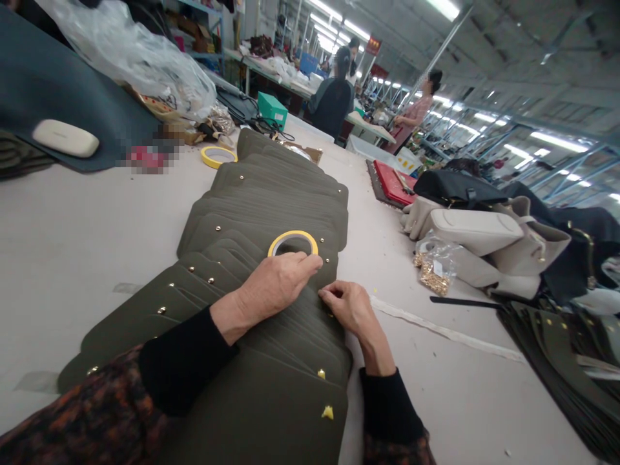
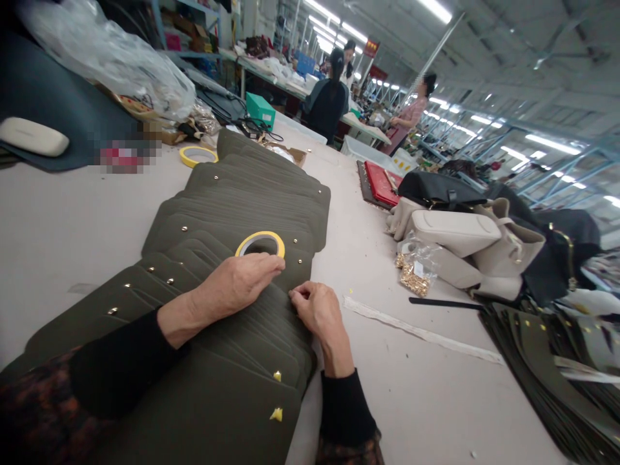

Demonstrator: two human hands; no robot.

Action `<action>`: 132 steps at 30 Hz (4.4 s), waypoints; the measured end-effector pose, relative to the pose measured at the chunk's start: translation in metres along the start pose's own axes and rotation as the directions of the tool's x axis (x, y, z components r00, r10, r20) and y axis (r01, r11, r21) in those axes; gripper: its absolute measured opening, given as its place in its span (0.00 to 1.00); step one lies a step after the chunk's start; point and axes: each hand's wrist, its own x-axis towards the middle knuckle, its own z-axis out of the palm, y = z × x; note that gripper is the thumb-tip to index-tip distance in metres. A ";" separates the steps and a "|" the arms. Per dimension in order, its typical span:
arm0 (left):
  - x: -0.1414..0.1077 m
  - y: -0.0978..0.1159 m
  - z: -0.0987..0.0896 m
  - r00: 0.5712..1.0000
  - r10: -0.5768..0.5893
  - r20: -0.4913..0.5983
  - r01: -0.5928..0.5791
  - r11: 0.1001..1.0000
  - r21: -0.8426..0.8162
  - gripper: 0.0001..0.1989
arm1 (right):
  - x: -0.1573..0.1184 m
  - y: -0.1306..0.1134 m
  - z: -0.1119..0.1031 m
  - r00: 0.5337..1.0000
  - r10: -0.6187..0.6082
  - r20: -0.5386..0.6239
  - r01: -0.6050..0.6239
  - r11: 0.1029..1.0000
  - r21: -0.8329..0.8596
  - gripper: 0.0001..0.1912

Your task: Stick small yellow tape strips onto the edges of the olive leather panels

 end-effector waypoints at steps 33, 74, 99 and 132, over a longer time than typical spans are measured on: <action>0.001 0.020 -0.004 0.998 0.054 0.027 -0.057 0.991 0.120 0.10 | -0.005 -0.026 0.007 0.947 0.194 -0.256 0.051 0.695 0.718 0.08; 0.005 0.004 0.001 0.967 -0.076 0.244 0.022 0.976 0.219 0.08 | 0.035 0.003 0.013 0.886 -0.243 -0.394 0.253 0.967 -0.028 0.11; -0.001 -0.003 -0.005 1.000 0.007 0.027 -0.006 0.999 -0.039 0.24 | 0.006 -0.018 -0.002 0.843 -0.371 -0.390 0.495 0.819 0.290 0.09; -0.001 0.006 -0.004 0.985 -0.164 -0.053 0.166 0.985 0.049 0.09 | 0.031 -0.012 0.014 0.926 0.344 -0.153 -0.049 0.513 0.857 0.11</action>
